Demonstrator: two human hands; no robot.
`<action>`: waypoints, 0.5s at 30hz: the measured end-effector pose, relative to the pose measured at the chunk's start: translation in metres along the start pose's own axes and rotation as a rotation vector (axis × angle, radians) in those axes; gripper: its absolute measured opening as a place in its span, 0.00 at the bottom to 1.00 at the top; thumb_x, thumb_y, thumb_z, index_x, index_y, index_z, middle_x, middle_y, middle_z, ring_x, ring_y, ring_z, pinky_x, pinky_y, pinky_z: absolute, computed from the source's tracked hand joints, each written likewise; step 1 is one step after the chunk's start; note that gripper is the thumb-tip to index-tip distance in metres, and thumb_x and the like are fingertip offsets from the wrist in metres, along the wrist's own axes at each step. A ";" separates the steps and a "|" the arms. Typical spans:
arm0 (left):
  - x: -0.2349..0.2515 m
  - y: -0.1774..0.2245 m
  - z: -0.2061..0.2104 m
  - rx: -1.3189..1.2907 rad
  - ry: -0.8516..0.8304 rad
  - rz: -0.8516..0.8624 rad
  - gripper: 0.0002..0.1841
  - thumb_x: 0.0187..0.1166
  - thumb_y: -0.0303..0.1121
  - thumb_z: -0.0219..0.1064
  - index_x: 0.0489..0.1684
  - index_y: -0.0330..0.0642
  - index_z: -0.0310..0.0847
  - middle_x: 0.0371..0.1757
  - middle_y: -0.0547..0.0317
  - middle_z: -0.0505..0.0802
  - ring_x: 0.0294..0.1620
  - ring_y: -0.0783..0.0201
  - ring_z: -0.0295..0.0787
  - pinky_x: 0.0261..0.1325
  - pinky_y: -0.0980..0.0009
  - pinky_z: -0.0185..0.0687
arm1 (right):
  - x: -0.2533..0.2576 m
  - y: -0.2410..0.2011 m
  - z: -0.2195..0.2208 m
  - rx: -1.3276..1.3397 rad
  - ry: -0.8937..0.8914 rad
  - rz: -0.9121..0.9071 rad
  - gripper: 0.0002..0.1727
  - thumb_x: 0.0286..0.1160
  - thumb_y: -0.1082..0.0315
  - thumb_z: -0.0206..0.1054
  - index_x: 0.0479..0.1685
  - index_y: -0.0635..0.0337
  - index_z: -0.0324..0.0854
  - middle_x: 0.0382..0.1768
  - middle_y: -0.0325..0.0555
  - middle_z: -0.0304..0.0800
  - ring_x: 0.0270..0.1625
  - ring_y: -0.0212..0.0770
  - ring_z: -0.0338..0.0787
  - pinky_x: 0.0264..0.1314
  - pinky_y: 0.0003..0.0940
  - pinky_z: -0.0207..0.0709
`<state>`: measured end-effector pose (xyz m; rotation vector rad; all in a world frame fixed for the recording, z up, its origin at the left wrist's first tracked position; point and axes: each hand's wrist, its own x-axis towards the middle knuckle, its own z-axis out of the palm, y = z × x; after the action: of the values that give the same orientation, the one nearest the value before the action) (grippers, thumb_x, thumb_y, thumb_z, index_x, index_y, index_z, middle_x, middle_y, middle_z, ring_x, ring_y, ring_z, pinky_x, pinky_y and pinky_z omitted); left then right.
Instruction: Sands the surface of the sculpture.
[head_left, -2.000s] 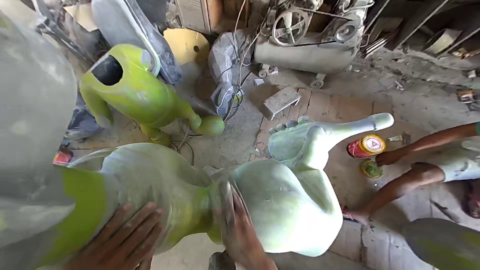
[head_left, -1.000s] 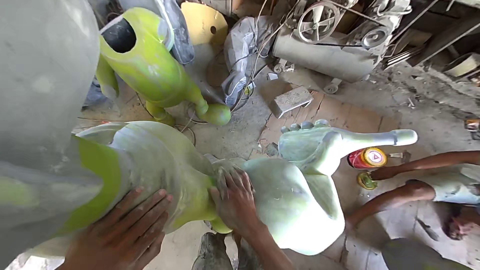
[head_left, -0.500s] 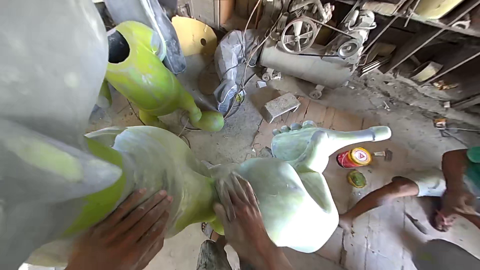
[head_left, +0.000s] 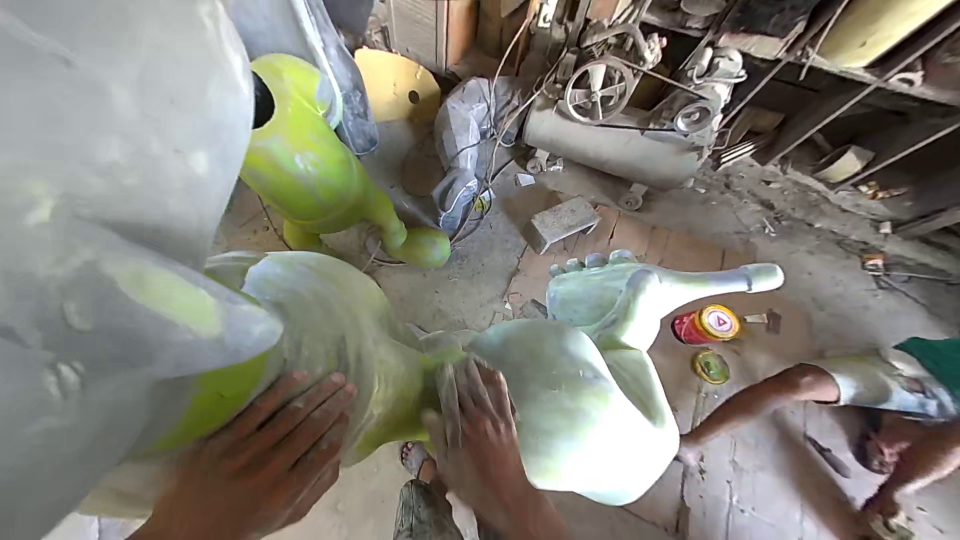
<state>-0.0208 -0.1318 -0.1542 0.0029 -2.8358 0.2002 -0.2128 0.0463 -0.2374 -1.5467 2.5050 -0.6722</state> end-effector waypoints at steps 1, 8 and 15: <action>-0.001 0.000 0.000 -0.004 -0.003 0.007 0.21 0.88 0.42 0.48 0.55 0.41 0.87 0.71 0.53 0.89 0.79 0.52 0.79 0.85 0.48 0.65 | 0.020 0.000 0.003 0.007 -0.060 0.029 0.34 0.90 0.44 0.45 0.79 0.59 0.78 0.75 0.53 0.84 0.84 0.56 0.75 0.89 0.66 0.52; 0.000 0.003 -0.001 0.007 0.012 -0.006 0.20 0.88 0.43 0.49 0.54 0.42 0.87 0.68 0.54 0.91 0.76 0.53 0.82 0.82 0.51 0.69 | -0.026 0.012 -0.013 0.060 -0.046 -0.022 0.34 0.89 0.43 0.45 0.84 0.52 0.74 0.82 0.42 0.77 0.88 0.49 0.69 0.91 0.64 0.52; 0.005 -0.002 -0.003 0.009 0.008 0.020 0.22 0.88 0.45 0.50 0.51 0.40 0.88 0.67 0.51 0.91 0.77 0.52 0.81 0.84 0.50 0.68 | 0.030 0.018 0.005 0.105 -0.081 0.051 0.32 0.91 0.43 0.44 0.82 0.51 0.77 0.79 0.44 0.81 0.88 0.50 0.68 0.94 0.63 0.43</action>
<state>-0.0247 -0.1332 -0.1496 -0.0241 -2.8279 0.2162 -0.2397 0.0254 -0.2456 -1.4399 2.4009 -0.7069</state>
